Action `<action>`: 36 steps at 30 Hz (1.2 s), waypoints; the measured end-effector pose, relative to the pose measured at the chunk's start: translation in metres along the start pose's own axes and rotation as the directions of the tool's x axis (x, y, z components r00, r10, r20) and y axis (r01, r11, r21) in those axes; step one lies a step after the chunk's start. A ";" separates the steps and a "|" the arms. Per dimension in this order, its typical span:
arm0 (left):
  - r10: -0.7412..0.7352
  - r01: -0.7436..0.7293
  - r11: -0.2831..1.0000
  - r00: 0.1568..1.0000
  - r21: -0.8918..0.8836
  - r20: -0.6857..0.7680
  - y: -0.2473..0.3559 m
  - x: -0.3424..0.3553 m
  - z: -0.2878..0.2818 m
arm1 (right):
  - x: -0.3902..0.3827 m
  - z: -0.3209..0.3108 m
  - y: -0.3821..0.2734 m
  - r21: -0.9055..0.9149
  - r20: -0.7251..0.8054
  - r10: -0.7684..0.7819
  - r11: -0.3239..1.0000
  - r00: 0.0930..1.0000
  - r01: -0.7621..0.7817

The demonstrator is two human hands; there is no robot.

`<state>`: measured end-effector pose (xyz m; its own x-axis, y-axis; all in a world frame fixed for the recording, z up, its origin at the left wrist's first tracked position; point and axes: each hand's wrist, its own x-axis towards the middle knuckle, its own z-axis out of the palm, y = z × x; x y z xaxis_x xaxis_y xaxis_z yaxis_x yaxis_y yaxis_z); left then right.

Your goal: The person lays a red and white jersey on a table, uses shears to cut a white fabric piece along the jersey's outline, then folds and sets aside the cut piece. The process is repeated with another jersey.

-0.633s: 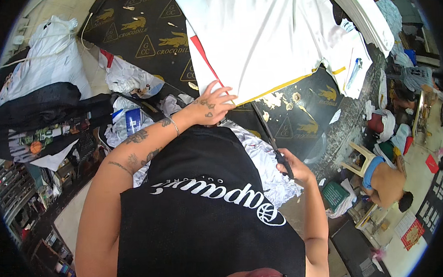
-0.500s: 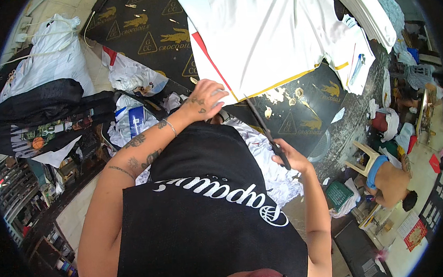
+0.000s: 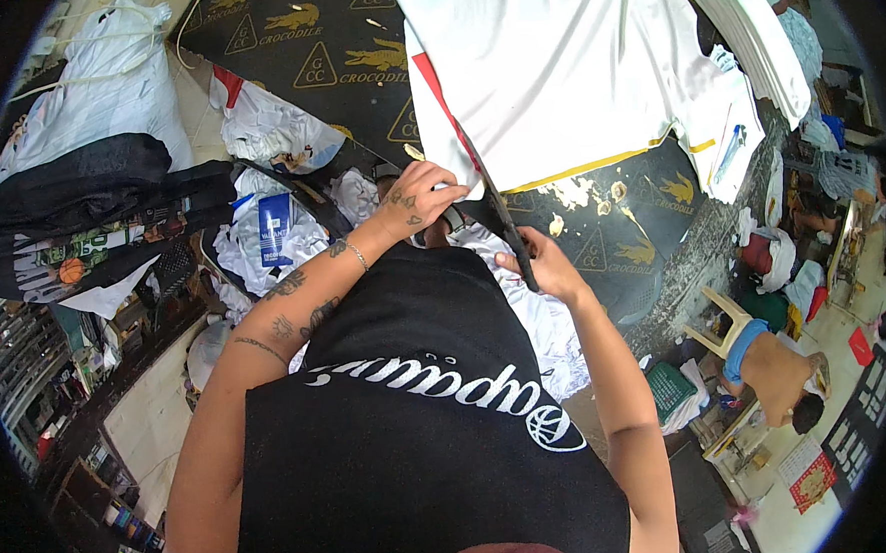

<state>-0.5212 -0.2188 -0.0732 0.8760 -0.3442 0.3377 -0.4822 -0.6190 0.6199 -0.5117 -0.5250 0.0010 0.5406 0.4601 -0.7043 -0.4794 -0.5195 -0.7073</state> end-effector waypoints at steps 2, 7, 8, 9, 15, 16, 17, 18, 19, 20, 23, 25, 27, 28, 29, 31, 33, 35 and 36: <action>-0.046 0.047 0.999 0.998 -0.027 0.047 -0.003 -0.002 -0.001 | 0.010 -0.001 -0.010 -0.047 0.003 0.184 0.982 0.983 -0.184; -0.024 0.022 0.997 0.999 -0.080 -0.025 -0.010 -0.003 0.000 | 0.035 0.002 -0.032 -0.032 -0.023 0.096 0.995 0.995 -0.097; -0.045 0.044 0.995 0.999 -0.087 -0.012 -0.011 -0.003 -0.001 | 0.040 0.004 -0.037 -0.046 -0.044 0.007 0.999 0.999 -0.009; -0.045 0.044 0.995 0.999 -0.093 -0.013 -0.014 -0.003 -0.001 | 0.043 0.003 -0.043 -0.031 -0.051 -0.010 0.999 0.999 0.009; -0.022 0.023 0.992 1.000 -0.123 0.008 -0.024 -0.007 0.006 | 0.065 0.010 -0.080 -0.091 -0.007 0.124 0.988 0.992 -0.125; -0.023 0.021 0.992 1.000 -0.127 -0.011 -0.024 -0.008 0.007 | 0.071 0.010 -0.086 -0.115 -0.005 0.057 0.992 0.998 -0.057; -0.025 0.024 0.992 1.000 -0.126 -0.005 -0.022 -0.007 0.011 | 0.083 0.012 -0.092 -0.085 0.019 0.059 0.995 0.998 -0.057; -0.025 0.018 0.991 0.998 -0.135 -0.053 -0.023 -0.007 0.010 | 0.094 0.012 -0.097 -0.109 -0.065 0.046 0.993 0.997 -0.053; 0.007 -0.014 0.992 0.998 -0.122 -0.058 -0.025 -0.005 0.006 | 0.101 0.008 -0.101 -0.123 -0.066 0.096 0.987 0.993 -0.103; 0.002 -0.002 0.984 1.000 -0.178 -0.001 -0.029 -0.004 -0.003 | 0.108 0.005 -0.103 -0.115 -0.058 0.095 0.988 0.994 -0.101; 0.088 -0.093 0.988 0.995 -0.124 -0.043 -0.060 0.011 -0.051 | 0.106 0.000 -0.101 -0.066 -0.013 0.147 0.987 0.989 -0.148; -0.507 0.521 0.851 0.780 -0.067 -0.366 -0.099 0.021 -0.107 | 0.089 0.008 -0.095 -0.111 -0.013 0.154 0.982 0.988 -0.155; -0.464 0.718 0.696 0.471 0.019 -0.750 -0.145 0.038 -0.156 | 0.068 0.034 -0.088 -0.063 0.015 0.131 0.989 0.991 -0.130; -0.307 0.639 0.767 0.442 0.055 -0.843 -0.161 0.050 -0.165 | 0.064 0.054 -0.086 -0.019 -0.022 0.121 0.992 0.992 -0.121; -0.142 0.440 0.865 0.674 0.240 -0.725 -0.179 0.062 -0.173 | 0.058 0.070 -0.086 0.086 -0.002 0.076 0.993 0.997 -0.075; 0.013 0.075 0.975 0.922 0.211 -0.386 -0.200 0.090 -0.158 | 0.072 0.117 -0.095 0.187 -0.038 0.078 0.980 0.996 -0.070; 0.170 -0.181 0.975 0.981 0.128 0.091 -0.214 0.109 -0.143 | 0.109 0.160 -0.113 0.298 -0.124 0.060 0.954 0.990 -0.021; 0.249 -0.267 0.954 0.959 0.135 0.135 -0.221 0.119 -0.126 | 0.153 0.195 -0.140 0.474 -0.207 0.137 0.880 0.969 -0.023; 0.257 -0.283 0.946 0.952 0.159 0.164 -0.223 0.121 -0.122 | 0.174 0.209 -0.154 0.561 -0.252 0.159 0.828 0.955 0.010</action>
<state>-0.3070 -0.0369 -0.0840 0.7098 -0.6028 0.3645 -0.7044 -0.6004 0.3787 -0.4887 -0.2143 -0.0251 0.6139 0.1753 -0.7697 -0.7793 -0.0212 -0.6263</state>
